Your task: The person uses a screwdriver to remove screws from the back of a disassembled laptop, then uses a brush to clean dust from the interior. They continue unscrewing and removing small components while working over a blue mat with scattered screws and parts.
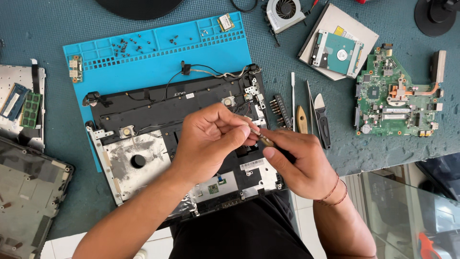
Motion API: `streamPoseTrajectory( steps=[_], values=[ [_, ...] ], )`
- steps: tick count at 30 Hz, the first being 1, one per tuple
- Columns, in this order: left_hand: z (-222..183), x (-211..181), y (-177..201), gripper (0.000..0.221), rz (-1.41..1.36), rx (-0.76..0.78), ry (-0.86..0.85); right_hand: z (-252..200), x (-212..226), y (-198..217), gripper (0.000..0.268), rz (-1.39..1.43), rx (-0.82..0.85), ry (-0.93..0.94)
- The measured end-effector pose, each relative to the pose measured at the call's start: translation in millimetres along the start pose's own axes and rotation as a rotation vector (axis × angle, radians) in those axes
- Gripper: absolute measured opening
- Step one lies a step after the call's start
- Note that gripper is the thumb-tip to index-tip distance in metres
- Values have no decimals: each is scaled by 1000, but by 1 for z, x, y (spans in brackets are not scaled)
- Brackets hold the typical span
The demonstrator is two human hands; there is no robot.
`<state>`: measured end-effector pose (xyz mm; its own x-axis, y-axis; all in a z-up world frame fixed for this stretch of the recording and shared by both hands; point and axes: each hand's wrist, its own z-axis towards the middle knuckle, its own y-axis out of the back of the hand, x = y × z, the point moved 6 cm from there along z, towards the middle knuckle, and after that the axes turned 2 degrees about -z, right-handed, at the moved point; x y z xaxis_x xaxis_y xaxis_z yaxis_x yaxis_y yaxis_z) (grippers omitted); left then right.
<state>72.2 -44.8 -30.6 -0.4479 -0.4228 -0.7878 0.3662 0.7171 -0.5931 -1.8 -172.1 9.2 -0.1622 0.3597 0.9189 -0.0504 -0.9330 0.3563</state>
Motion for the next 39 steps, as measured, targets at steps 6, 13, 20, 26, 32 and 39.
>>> streamPoseTrajectory(
  steps=[6,13,20,26,32,39],
  values=[
    [-7,-7,5,6,105,59,39,-10,-19,-2,11,265,-25,-144],
    [-19,-2,16,6,122,68,41,-9,-19,-12,6,256,82,-154],
    [-26,-9,26,4,183,67,17,-3,-17,-8,10,13,83,-117],
    [-26,-22,27,3,322,184,20,6,-9,-11,6,-123,165,-28],
    [-21,-24,29,3,340,272,66,18,-4,-21,4,-46,230,-40],
    [-3,-28,55,5,388,243,49,26,-11,-10,32,37,90,-282]
  ],
)
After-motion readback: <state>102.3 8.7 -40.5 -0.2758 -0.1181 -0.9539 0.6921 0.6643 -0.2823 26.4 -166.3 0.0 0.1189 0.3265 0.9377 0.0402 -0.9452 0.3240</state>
